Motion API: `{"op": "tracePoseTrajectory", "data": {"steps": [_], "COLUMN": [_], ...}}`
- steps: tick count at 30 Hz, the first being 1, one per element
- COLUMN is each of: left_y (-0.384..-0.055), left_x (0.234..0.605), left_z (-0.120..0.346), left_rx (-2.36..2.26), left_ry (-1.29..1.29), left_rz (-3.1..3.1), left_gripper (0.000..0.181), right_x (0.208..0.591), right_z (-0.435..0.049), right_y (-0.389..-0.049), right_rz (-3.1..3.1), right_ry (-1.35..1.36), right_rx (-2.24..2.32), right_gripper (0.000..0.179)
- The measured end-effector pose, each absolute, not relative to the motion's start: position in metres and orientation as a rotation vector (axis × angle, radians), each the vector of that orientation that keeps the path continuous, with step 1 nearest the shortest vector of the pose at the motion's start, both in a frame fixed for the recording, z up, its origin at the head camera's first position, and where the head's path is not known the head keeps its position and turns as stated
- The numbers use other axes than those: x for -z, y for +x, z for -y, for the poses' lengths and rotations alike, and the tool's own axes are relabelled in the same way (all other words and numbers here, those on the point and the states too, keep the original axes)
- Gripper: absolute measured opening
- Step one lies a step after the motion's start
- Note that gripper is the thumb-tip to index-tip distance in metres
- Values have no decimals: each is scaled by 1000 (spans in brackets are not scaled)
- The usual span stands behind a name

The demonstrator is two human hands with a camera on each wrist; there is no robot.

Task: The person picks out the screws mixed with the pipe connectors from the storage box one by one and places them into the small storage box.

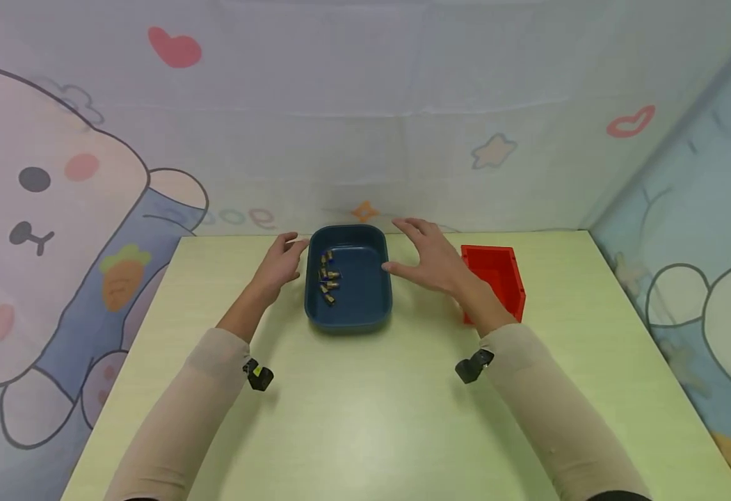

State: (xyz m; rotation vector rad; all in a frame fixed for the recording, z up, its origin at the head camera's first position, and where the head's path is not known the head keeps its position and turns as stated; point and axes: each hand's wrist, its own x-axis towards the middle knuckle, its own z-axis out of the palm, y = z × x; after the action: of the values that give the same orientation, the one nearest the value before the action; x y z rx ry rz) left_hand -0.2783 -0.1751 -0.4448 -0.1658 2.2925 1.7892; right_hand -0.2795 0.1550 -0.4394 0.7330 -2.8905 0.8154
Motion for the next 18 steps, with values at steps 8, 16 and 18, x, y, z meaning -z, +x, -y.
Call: {"op": "tracePoseTrajectory", "data": {"steps": [8, 16, 18], "left_y": [-278, -275, -275], "left_x": [454, 460, 462], "left_z": [179, 180, 180], "left_rx": [-1815, -1817, -1797], "left_ry": [-223, -237, -225], "left_rz": [-2181, -2063, -2058], "left_gripper": [71, 65, 63], "right_x": [445, 456, 458], "right_z": [-141, -133, -131], "right_y": [-279, -280, -281], "right_rz": [2919, 2919, 2903], "right_ry": [735, 779, 796], "right_rx": [-890, -904, -925], "right_gripper": [90, 89, 88]}}
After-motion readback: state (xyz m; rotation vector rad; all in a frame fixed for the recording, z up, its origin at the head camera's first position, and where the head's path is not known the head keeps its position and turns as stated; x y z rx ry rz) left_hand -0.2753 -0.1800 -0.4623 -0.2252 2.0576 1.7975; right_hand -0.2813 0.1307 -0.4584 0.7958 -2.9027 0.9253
